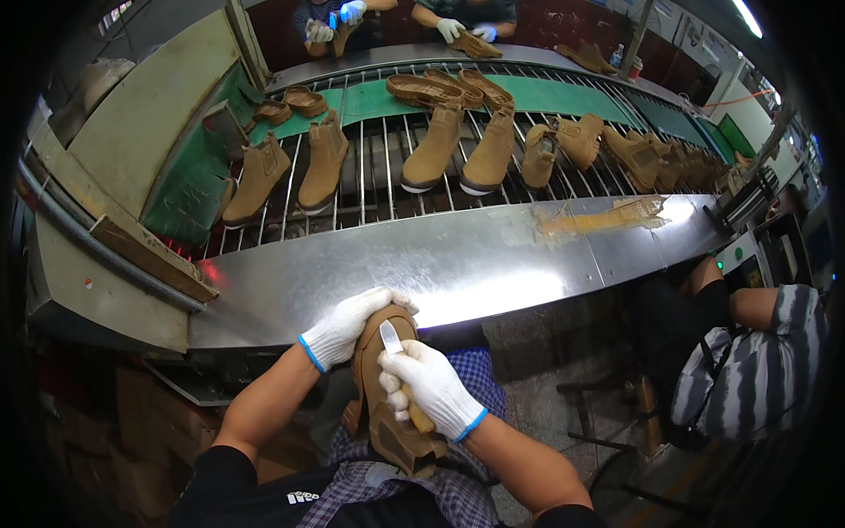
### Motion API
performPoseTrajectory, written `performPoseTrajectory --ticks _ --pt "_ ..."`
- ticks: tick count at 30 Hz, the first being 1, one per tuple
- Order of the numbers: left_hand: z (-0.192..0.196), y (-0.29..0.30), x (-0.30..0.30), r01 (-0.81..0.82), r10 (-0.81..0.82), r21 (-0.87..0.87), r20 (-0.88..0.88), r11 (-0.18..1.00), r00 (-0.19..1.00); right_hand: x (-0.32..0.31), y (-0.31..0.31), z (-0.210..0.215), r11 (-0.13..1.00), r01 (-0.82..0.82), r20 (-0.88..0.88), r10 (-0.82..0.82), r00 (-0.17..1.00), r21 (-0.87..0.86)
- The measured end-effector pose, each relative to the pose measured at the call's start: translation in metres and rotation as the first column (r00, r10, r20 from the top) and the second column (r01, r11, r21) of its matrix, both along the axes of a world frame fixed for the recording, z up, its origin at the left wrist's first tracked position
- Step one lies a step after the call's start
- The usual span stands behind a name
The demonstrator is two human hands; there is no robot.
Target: The person takes shoes off a conveyor belt and uses a knife to trim excess material from the soles and edges, performing this on multiple shoes throughout the video.
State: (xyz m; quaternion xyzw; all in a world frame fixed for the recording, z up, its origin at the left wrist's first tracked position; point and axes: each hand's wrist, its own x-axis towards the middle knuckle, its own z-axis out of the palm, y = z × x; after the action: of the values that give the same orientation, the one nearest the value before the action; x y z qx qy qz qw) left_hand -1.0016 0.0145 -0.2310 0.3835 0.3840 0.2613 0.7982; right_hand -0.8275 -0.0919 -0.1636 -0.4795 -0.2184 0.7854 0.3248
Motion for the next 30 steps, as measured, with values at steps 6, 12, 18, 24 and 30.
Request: performPoseTrajectory --ticks 6,12,18,24,30 --pt "0.003 -0.007 -0.001 0.033 -0.03 0.052 -0.042 0.998 0.999 -0.009 -0.015 -0.002 0.994 0.105 -0.012 -0.105 0.994 0.023" --pt "0.001 -0.015 -0.01 0.03 -0.03 0.114 0.002 0.993 1.0 0.052 0.022 0.007 0.927 0.031 0.391 -0.188 0.901 0.374" --pt "0.005 -0.003 -0.016 0.035 -0.034 0.186 -0.013 0.982 0.999 0.023 0.001 0.011 0.975 -0.215 0.157 0.204 0.966 0.052" --pt "0.012 -0.012 -0.015 0.073 -0.063 0.236 -0.049 0.969 0.997 0.028 0.021 0.015 0.958 -0.283 0.081 0.279 0.957 0.05" --pt "0.025 -0.006 -0.012 0.118 -0.103 0.228 -0.076 0.966 0.992 0.027 0.051 0.042 0.794 -0.607 0.353 0.555 0.753 0.047"
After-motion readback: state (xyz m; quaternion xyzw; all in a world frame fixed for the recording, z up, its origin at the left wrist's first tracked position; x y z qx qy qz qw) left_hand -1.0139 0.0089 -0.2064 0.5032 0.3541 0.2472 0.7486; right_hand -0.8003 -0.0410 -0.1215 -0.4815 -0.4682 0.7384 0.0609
